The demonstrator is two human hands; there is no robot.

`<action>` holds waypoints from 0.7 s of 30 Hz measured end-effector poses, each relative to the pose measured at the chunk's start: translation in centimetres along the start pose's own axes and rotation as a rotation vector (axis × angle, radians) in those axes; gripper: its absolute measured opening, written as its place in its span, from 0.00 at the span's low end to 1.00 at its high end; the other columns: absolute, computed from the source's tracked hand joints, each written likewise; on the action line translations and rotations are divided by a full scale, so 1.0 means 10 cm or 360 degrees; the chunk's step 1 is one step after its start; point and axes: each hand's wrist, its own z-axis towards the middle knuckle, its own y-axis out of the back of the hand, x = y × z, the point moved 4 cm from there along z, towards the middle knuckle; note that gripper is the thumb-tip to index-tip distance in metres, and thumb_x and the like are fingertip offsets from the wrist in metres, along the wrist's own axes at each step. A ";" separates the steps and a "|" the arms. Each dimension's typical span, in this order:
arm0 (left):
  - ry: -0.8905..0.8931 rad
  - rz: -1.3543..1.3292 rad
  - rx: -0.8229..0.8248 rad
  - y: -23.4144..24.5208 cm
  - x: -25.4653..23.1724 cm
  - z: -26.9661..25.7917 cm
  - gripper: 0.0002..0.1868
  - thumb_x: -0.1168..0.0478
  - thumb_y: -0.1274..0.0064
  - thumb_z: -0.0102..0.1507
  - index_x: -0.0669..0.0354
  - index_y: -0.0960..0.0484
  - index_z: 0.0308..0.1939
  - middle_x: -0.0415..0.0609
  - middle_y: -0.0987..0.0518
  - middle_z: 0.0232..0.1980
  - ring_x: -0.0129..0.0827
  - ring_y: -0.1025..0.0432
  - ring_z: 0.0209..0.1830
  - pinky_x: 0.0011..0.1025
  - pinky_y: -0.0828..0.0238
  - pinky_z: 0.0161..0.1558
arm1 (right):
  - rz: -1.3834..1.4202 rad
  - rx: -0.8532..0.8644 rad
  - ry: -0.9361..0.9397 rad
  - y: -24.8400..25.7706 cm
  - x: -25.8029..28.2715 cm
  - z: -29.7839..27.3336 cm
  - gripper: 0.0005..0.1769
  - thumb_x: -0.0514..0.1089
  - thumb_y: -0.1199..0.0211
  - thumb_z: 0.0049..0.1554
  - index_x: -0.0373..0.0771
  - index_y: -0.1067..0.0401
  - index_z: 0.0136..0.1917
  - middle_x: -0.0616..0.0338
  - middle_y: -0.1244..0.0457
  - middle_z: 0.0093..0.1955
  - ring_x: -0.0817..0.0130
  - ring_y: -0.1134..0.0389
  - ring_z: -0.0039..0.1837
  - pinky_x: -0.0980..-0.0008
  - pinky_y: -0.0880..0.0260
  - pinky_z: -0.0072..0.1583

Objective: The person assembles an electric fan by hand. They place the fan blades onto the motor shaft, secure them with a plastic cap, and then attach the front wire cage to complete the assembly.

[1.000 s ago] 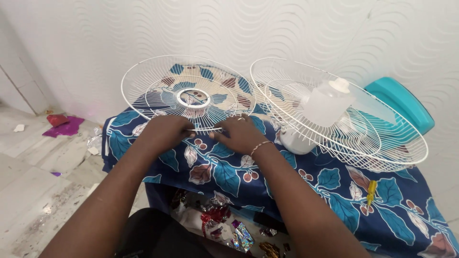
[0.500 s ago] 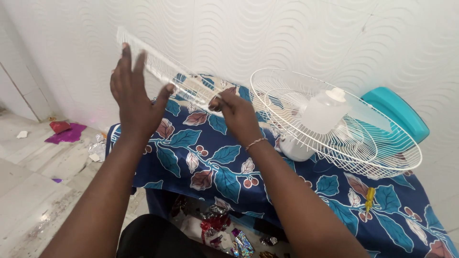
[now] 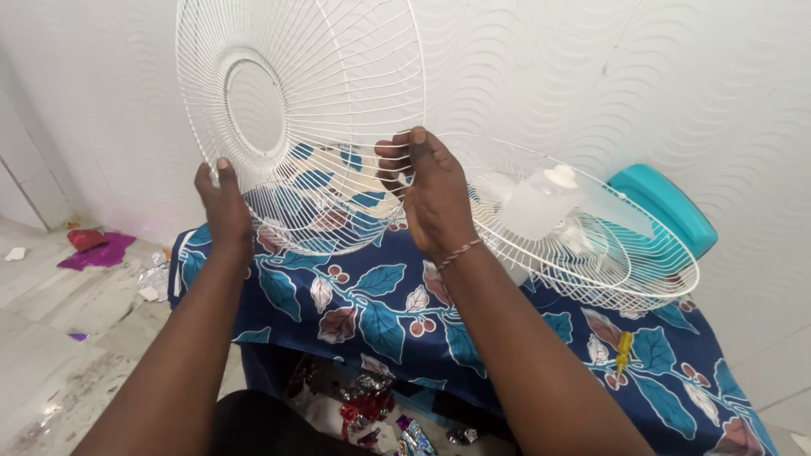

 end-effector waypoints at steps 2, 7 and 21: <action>-0.0039 -0.0089 -0.0039 0.01 -0.05 0.05 0.45 0.33 0.64 0.70 0.60 0.55 0.79 0.66 0.50 0.81 0.54 0.47 0.79 0.45 0.46 0.73 | 0.0078 -0.0009 0.0009 0.02 0.09 -0.01 0.20 0.57 0.43 0.65 0.37 0.31 0.51 0.54 0.35 0.50 0.67 0.35 0.52 0.58 0.29 0.59; -0.0116 -0.0836 0.0118 0.04 -0.18 0.17 0.39 0.39 0.56 0.68 0.67 0.39 0.72 0.65 0.33 0.68 0.49 0.32 0.65 0.44 0.28 0.63 | 0.0185 -0.0338 -0.0043 0.31 0.40 -0.03 0.20 0.56 0.48 0.64 0.36 0.32 0.54 0.52 0.36 0.52 0.66 0.34 0.52 0.52 0.28 0.59; -0.0417 -0.0811 0.0660 -1.14 -1.72 -0.21 0.44 0.51 0.37 0.61 0.78 0.41 0.69 0.64 0.24 0.59 0.41 0.23 0.53 0.38 0.19 0.55 | -0.0194 -0.0634 0.0084 1.44 1.82 -0.44 0.34 0.40 0.49 0.61 0.37 0.58 0.76 0.48 0.42 0.68 0.63 0.34 0.62 0.55 0.29 0.66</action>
